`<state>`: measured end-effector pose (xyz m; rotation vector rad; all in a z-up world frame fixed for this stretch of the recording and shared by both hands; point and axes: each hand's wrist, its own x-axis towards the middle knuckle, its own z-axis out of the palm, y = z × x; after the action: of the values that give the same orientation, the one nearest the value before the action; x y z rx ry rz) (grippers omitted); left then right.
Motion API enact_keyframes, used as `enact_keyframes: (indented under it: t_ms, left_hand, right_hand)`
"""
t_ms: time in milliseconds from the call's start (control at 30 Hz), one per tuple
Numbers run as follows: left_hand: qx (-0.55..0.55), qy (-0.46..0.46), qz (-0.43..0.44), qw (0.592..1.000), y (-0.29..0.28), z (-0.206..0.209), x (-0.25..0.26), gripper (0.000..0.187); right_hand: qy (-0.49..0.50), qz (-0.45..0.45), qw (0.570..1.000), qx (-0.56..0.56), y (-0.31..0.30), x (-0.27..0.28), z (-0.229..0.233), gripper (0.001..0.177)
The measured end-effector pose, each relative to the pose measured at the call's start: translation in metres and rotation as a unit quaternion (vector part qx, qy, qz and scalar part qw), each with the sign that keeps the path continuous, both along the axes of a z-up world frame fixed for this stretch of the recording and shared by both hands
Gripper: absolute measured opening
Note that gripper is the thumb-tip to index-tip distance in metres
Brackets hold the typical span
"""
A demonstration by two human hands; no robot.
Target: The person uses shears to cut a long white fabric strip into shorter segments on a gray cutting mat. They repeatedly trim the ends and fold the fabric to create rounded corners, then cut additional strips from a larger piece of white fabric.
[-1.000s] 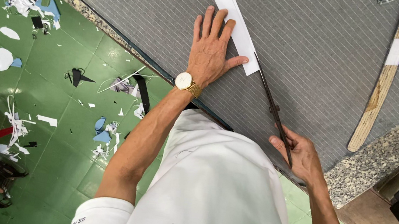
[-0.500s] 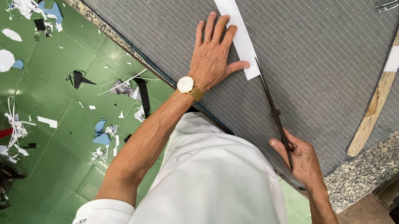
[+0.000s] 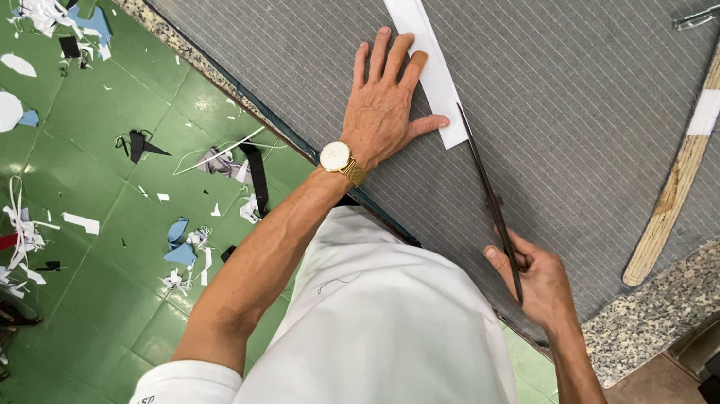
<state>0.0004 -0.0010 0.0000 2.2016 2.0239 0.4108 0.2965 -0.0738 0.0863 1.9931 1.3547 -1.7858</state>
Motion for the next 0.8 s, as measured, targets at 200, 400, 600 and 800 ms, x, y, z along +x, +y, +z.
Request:
enact_keyframes:
  t_ms: [200, 400, 600, 800]
  left_hand:
    - [-0.013, 0.0, -0.002, 1.0, 0.0, 0.0, 0.0, 0.093]
    - [0.001, -0.01, -0.006, 1.0, 0.0, -0.001, -0.001, 0.092]
    - [0.003, 0.001, -0.004, 1.0, 0.001, 0.001, -0.001, 0.092]
    - [-0.038, -0.022, 0.015, 0.999, 0.005, -0.008, -0.005, 0.061]
  right_hand:
    - [-0.005, 0.018, 1.0, 0.009, 0.006, -0.01, 0.0, 0.07]
    - [-0.008, 0.023, 1.0, 0.016, 0.002, -0.004, -0.02, 0.067]
    - [0.007, 0.017, 0.999, 0.047, 0.003, -0.002, -0.013, 0.058]
    - [0.078, -0.014, 0.991, 0.108, -0.007, 0.016, -0.044, 0.042]
